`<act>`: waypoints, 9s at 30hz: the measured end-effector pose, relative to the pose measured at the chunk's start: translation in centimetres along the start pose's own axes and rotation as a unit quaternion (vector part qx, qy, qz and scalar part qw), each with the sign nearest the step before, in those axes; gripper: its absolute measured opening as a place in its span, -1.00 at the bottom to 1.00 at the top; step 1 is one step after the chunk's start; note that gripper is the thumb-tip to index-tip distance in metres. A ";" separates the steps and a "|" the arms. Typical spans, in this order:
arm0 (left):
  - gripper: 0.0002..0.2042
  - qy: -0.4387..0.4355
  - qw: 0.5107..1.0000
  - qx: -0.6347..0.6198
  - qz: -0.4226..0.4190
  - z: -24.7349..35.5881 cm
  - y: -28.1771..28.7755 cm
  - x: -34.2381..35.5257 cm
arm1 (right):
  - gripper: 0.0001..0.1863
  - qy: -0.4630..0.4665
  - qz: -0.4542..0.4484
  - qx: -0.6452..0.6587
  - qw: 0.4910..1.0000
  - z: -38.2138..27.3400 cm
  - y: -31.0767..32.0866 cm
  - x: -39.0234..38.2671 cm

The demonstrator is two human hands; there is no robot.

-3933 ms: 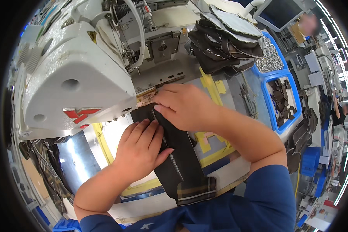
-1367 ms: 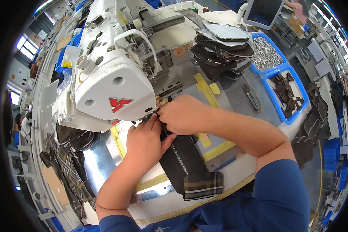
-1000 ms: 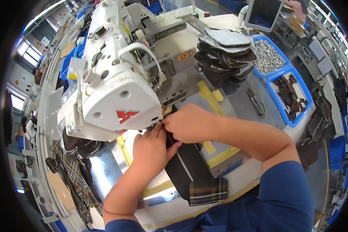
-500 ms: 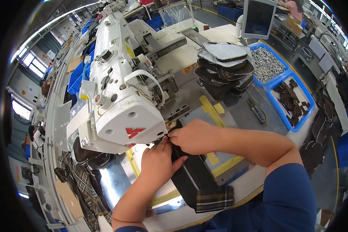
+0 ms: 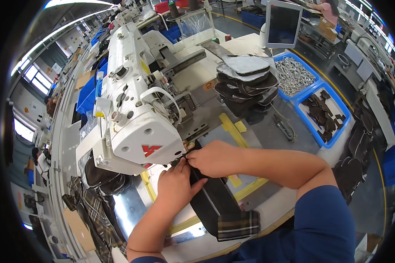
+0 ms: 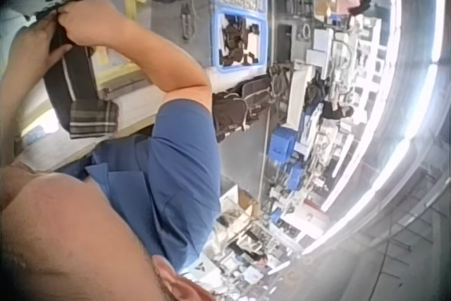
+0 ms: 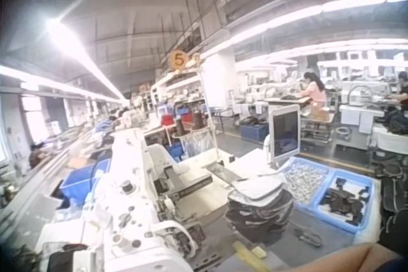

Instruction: The person operates an industrial sewing machine to stitch a zipper onto a black fabric pouch. They repeatedly align the zipper tape with the pouch edge, guide the material under the presser foot, and sew along the seam. The person handles multiple pouches, picking up new items from a stack and placing finished ones aside.

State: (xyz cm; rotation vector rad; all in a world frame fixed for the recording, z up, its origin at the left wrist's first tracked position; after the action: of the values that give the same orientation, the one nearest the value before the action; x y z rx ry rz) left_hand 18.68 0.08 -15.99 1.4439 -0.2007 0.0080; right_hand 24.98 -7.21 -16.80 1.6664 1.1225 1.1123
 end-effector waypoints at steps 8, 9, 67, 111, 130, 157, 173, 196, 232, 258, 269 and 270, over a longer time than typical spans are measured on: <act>-0.25 -0.018 1.000 -0.016 -0.008 1.2 -0.1 0.1 | -0.63 -0.044 -0.074 -0.014 0.996 1.6 -0.6 -0.7; -0.24 -0.031 0.999 -0.025 0.004 1.6 -0.3 -0.1 | -0.64 -0.043 -0.090 -0.021 0.995 1.8 -0.1 -0.9; -0.27 -0.089 0.981 -0.150 0.082 1.2 -0.9 -1.6 | -0.87 -0.114 0.092 0.237 0.960 4.0 3.2 -1.4; -0.12 -0.041 0.991 -0.120 0.041 0.5 -1.1 -0.4 | -0.58 0.001 0.124 -0.039 0.992 1.7 1.1 -2.5; -0.19 -0.041 0.974 -0.210 0.067 -0.9 -1.0 -0.5 | -0.65 -0.017 0.087 -0.056 0.994 1.5 1.2 -1.3; -0.44 0.011 0.984 -0.167 0.060 -2.9 0.1 -0.5 | -0.79 -0.029 0.009 -0.107 0.994 0.0 -0.7 1.5; -0.31 -0.009 0.992 -0.094 0.082 -1.5 0.0 -1.1 | -0.67 -0.015 0.064 -0.094 0.993 -0.7 -0.5 1.2; -0.17 -0.009 0.994 -0.100 0.047 -0.6 -1.3 -1.4 | -0.47 -0.017 0.045 -0.062 0.997 -1.3 -0.1 0.2; 0.21 -0.009 0.993 -0.113 0.020 -0.6 -1.6 -1.1 | -0.07 -0.060 -0.003 -0.037 0.998 -1.8 -0.9 -0.6; 0.19 0.005 0.992 -0.096 0.082 -1.2 -0.7 -1.4 | -0.01 -0.064 0.004 -0.048 0.997 -1.4 -0.6 -0.2; -0.30 0.161 0.985 0.060 -0.026 -6.9 4.4 -4.7 | 0.00 -0.047 0.016 -0.087 0.995 -1.6 -0.6 -0.4; -0.40 0.207 0.976 0.068 -0.011 -9.1 6.0 -5.5 | -0.01 -0.050 0.021 -0.091 0.994 -1.6 -0.6 -0.6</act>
State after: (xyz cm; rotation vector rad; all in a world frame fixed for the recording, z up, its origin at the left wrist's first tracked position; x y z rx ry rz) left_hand 13.75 10.41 -11.88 1.5472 0.1609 0.3065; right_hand 23.21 -7.37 -17.02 1.5908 0.8991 1.1111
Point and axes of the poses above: each hand's wrist, its own x-axis towards the middle knuckle, its own y-axis out of the back of the hand, z = x × y, the point moved 9 cm from there along x, towards the middle knuckle, and after that the axes turned 5 degrees about z, right-handed, at the moved point
